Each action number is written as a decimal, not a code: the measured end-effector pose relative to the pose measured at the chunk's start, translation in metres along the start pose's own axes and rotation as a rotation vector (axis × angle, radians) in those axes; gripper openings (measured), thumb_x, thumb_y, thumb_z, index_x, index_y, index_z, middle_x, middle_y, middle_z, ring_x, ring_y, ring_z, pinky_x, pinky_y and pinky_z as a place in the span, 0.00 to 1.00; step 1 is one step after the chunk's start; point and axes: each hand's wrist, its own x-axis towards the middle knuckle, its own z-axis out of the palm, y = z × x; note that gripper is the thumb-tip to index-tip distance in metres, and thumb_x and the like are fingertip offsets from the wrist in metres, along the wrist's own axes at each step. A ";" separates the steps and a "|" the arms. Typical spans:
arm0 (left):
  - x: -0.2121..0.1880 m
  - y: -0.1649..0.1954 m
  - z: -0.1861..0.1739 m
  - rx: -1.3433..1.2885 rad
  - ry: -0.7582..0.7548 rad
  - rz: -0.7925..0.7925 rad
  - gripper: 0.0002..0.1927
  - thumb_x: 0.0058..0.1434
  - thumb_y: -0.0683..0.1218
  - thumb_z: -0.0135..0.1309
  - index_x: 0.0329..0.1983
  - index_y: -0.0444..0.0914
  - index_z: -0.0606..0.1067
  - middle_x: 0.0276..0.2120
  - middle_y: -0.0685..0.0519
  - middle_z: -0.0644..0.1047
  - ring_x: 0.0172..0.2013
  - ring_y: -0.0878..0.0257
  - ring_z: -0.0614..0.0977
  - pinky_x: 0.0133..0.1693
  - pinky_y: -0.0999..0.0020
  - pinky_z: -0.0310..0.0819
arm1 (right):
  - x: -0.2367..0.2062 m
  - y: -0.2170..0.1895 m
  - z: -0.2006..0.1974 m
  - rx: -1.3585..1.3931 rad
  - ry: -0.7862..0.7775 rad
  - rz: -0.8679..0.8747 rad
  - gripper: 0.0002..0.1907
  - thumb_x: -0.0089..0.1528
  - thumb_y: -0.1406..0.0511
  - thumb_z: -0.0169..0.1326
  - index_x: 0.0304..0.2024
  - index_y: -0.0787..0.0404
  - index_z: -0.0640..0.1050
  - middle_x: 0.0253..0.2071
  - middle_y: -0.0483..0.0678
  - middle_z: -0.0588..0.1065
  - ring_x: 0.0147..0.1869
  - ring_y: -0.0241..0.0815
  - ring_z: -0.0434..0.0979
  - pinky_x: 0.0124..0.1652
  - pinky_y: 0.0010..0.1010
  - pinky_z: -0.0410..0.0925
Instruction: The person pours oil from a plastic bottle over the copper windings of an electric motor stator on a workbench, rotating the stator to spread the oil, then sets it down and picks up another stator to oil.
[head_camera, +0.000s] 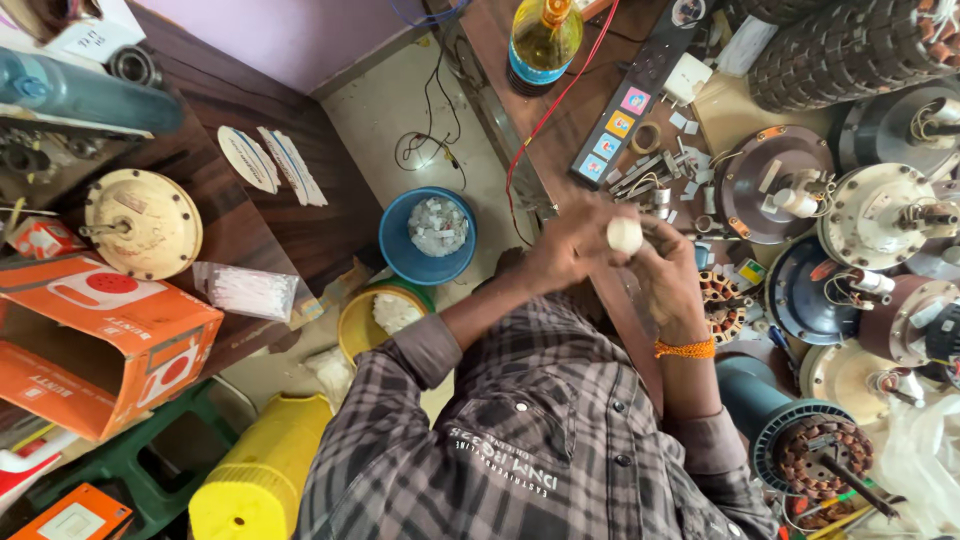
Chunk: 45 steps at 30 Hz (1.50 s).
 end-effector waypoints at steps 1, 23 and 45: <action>0.013 0.000 -0.012 0.027 0.079 -0.022 0.24 0.59 0.43 0.67 0.59 0.42 0.76 0.52 0.52 0.79 0.55 0.55 0.80 0.58 0.61 0.73 | -0.003 -0.003 0.001 -0.050 0.015 -0.019 0.10 0.69 0.70 0.51 0.53 0.67 0.76 0.41 0.48 0.79 0.43 0.34 0.79 0.44 0.26 0.73; 0.184 -0.069 -0.144 0.854 -0.087 0.252 0.23 0.53 0.34 0.65 0.54 0.32 0.81 0.51 0.42 0.80 0.56 0.44 0.78 0.60 0.50 0.71 | -0.125 0.099 -0.076 -0.119 0.551 -0.018 0.16 0.70 0.58 0.48 0.50 0.64 0.79 0.40 0.46 0.81 0.41 0.33 0.81 0.42 0.28 0.75; 0.027 0.041 0.093 0.313 -0.068 0.078 0.04 0.72 0.35 0.51 0.46 0.29 0.75 0.39 0.48 0.78 0.36 0.62 0.79 0.41 0.65 0.76 | -0.475 0.238 -0.210 -0.039 1.529 0.065 0.17 0.77 0.59 0.43 0.52 0.64 0.79 0.32 0.48 0.79 0.34 0.34 0.78 0.39 0.27 0.73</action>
